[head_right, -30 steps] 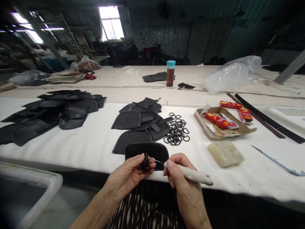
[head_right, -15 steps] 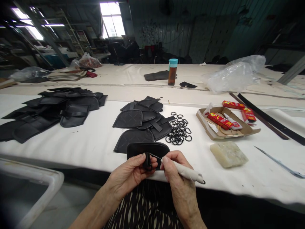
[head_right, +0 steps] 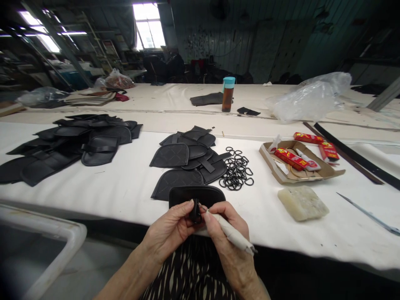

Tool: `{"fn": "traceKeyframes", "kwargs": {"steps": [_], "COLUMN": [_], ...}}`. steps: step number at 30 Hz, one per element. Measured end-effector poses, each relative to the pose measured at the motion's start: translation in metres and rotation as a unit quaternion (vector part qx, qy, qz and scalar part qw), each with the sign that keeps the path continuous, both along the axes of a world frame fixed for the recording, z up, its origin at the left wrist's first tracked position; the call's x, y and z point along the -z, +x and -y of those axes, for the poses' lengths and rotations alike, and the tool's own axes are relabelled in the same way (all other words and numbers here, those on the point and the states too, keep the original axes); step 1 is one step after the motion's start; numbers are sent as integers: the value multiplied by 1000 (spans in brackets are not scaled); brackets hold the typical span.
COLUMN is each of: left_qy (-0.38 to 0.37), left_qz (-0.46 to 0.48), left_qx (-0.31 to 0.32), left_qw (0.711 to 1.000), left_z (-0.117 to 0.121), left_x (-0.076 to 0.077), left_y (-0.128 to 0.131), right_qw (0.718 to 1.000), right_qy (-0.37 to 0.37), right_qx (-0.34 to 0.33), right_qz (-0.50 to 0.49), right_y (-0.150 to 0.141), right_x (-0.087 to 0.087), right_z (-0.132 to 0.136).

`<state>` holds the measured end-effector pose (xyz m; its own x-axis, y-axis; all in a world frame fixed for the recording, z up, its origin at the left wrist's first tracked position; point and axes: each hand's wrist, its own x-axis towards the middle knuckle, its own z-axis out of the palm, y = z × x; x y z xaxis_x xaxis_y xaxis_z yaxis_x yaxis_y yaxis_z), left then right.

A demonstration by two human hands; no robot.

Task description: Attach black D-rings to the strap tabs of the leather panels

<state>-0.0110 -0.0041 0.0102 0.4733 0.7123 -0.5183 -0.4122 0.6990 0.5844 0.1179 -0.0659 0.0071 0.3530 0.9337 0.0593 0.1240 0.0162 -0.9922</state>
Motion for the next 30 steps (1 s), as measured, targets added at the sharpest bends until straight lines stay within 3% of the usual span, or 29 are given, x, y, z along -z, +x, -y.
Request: {"fn": "traceKeyframes", "kwargs": {"steps": [4, 8, 13, 19, 25, 30], "left_qy": [10, 23, 12, 32, 33, 19], "left_qz": [-17, -25, -42, -58, -55, -49], "left_qx": [-39, -70, -86, -96, -121, -125], "left_qw": [999, 997, 995, 993, 991, 991], "left_z": [3, 7, 9, 10, 11, 11], "left_x": [-1, 0, -1, 1, 2, 2], "left_y": [5, 9, 10, 11, 13, 14], "right_qw": [987, 969, 989, 999, 999, 996], "right_qy": [102, 145, 74, 2, 6, 63], "right_qx": [-89, -135, -66, -34, -52, -26], "right_qz": [85, 148, 111, 8, -4, 50], "right_y": [5, 11, 21, 41, 48, 49], "right_x": [7, -2, -15, -4, 3, 0], "right_z": [1, 5, 21, 30, 32, 38]}}
